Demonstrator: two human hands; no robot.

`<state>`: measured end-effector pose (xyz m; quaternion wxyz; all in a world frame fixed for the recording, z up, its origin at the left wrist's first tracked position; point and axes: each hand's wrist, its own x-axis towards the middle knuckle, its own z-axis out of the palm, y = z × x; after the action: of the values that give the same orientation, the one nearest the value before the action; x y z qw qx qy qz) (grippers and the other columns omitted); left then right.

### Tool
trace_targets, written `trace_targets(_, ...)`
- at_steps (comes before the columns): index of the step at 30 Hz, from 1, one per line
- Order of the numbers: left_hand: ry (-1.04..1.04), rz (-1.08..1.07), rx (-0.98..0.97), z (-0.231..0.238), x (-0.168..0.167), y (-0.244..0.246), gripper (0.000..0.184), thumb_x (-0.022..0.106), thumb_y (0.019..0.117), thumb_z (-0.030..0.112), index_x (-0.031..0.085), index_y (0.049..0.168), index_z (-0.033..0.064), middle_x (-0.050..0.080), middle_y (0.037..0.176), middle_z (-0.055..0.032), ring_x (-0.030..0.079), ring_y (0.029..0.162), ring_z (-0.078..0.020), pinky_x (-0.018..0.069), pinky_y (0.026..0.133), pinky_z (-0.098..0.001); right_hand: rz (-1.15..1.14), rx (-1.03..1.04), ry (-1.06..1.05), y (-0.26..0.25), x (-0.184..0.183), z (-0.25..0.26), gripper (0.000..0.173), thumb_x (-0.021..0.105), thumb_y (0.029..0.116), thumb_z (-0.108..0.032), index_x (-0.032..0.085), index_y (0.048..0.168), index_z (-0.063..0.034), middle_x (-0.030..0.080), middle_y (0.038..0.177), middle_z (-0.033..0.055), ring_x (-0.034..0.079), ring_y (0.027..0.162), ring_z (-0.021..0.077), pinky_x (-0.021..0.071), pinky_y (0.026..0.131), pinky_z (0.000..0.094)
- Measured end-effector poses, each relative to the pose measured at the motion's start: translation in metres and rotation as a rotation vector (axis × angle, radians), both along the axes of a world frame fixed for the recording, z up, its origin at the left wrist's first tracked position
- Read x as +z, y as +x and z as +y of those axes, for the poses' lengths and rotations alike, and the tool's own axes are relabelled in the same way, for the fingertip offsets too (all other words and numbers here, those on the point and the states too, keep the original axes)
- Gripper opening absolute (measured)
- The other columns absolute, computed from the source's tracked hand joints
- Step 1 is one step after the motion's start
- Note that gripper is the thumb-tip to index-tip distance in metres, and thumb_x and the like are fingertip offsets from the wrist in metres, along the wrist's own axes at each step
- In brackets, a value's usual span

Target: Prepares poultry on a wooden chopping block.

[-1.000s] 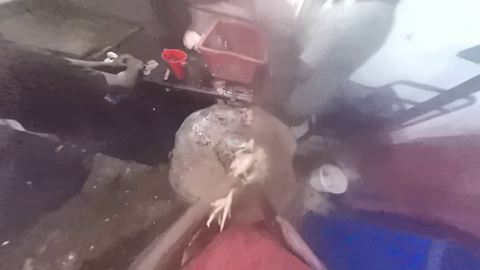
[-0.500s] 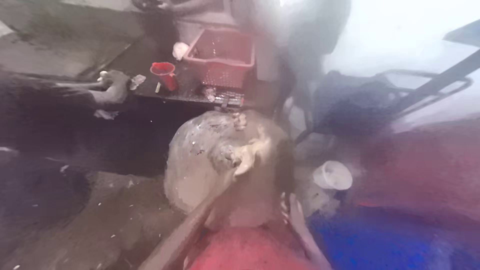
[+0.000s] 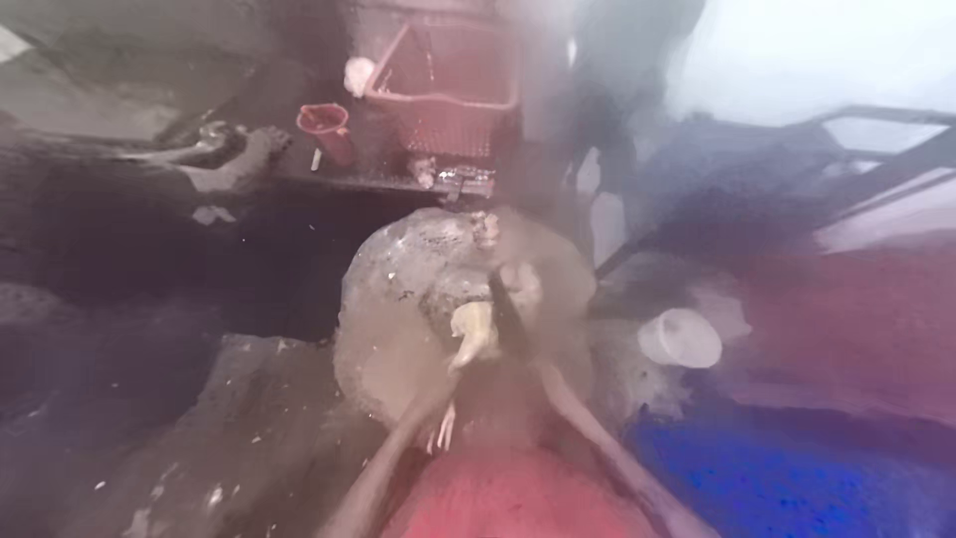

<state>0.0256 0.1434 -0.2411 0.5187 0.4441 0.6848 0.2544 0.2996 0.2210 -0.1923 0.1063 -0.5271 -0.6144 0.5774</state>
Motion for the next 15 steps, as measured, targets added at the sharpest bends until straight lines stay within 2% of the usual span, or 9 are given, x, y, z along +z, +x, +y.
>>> trace_targets(3,-0.005,-0.031,0.029,-0.010,-0.002,-0.014,0.037,0.051,0.1034,0.016,0.059,0.139,0.0071,0.067,0.127,-0.0142,0.065,0.115,-0.0225,0.0523,0.102,-0.0458,0.190,-0.109,0.083,-0.012,0.015,-0.003,0.046,0.031,0.1091,-0.031,0.056,0.129,0.0021,0.057,0.085,0.0035,0.054,0.070,0.0094,0.0508,0.066,0.0286)
trace_targets(5,0.006,-0.046,0.038,-0.013,0.002,-0.014,0.035,0.052,0.1027,0.017,0.061,0.136,0.0071,0.069,0.123,-0.0125,0.067,0.111,-0.0200,0.0542,0.099,-0.0437,0.239,-0.117,0.114,-0.015,0.011,-0.001,0.048,0.032,0.1090,-0.036,0.055,0.130,0.0005,0.057,0.084,0.0023,0.054,0.069,0.0085,0.0510,0.065,0.0275)
trace_targets(6,0.000,-0.049,0.040,-0.013,0.004,-0.012,0.035,0.053,0.1027,0.017,0.062,0.135,0.0072,0.069,0.122,-0.0123,0.067,0.109,-0.0197,0.0548,0.098,-0.0436,0.185,-0.082,0.111,-0.014,0.009,0.001,0.045,0.034,0.1097,-0.031,0.056,0.131,0.0016,0.062,0.095,0.0081,0.060,0.081,0.0123,0.0538,0.075,0.0298)
trace_targets(7,-0.019,-0.046,0.040,-0.013,0.008,-0.011,0.035,0.053,0.1032,0.018,0.062,0.135,0.0071,0.069,0.122,-0.0129,0.067,0.109,-0.0205,0.0546,0.098,-0.0441,0.104,-0.011,0.079,-0.010,0.007,0.005,0.042,0.037,0.1105,-0.024,0.055,0.136,0.0045,0.066,0.116,0.0173,0.064,0.103,0.0196,0.0538,0.094,0.0349)
trace_targets(8,-0.056,-0.038,0.040,-0.013,0.015,-0.012,0.036,0.052,0.1045,0.020,0.059,0.138,0.0071,0.068,0.124,-0.0139,0.066,0.111,-0.0217,0.0537,0.099,-0.0449,0.008,0.074,0.015,-0.005,0.004,0.008,0.043,0.037,0.1116,-0.023,0.052,0.141,0.0042,0.062,0.133,0.0215,0.061,0.122,0.0256,0.0481,0.108,0.0402)
trace_targets(9,-0.097,-0.021,0.037,-0.015,0.025,-0.017,0.039,0.051,0.1058,0.024,0.057,0.140,0.0076,0.067,0.125,-0.0145,0.065,0.112,-0.0226,0.0526,0.100,-0.0456,-0.083,0.129,-0.043,-0.001,0.003,0.008,0.046,0.034,0.1128,-0.027,0.051,0.143,0.0028,0.058,0.140,0.0229,0.057,0.130,0.0292,0.0439,0.112,0.0447)
trace_targets(10,-0.118,0.007,0.031,-0.016,0.036,-0.026,0.039,0.051,0.1060,0.027,0.058,0.139,0.0084,0.068,0.122,-0.0135,0.067,0.108,-0.0221,0.0539,0.097,-0.0452,-0.146,0.153,-0.068,0.002,0.003,0.004,0.047,0.032,0.1132,-0.029,0.051,0.143,0.0020,0.058,0.139,0.0238,0.057,0.130,0.0317,0.0436,0.112,0.0479)
trace_targets(13,-0.162,-0.047,0.081,-0.037,0.064,-0.059,0.034,0.050,0.1051,0.023,0.061,0.134,0.0094,0.071,0.103,-0.0081,0.066,0.079,-0.0156,0.0570,0.072,-0.0365,-0.154,0.132,-0.083,0.018,-0.010,-0.022,0.043,0.029,0.1128,-0.025,0.058,0.134,0.0005,0.062,0.129,0.0208,0.061,0.119,0.0283,0.0493,0.104,0.0451)
trace_targets(15,-0.187,-0.066,0.110,-0.050,0.084,-0.072,0.032,0.052,0.1037,0.021,0.063,0.132,0.0093,0.070,0.098,-0.0072,0.065,0.075,-0.0138,0.0569,0.070,-0.0345,-0.130,0.030,-0.084,0.024,-0.024,-0.037,0.043,0.029,0.1125,-0.025,0.060,0.132,-0.0022,0.065,0.120,0.0165,0.065,0.106,0.0240,0.0536,0.095,0.0433)
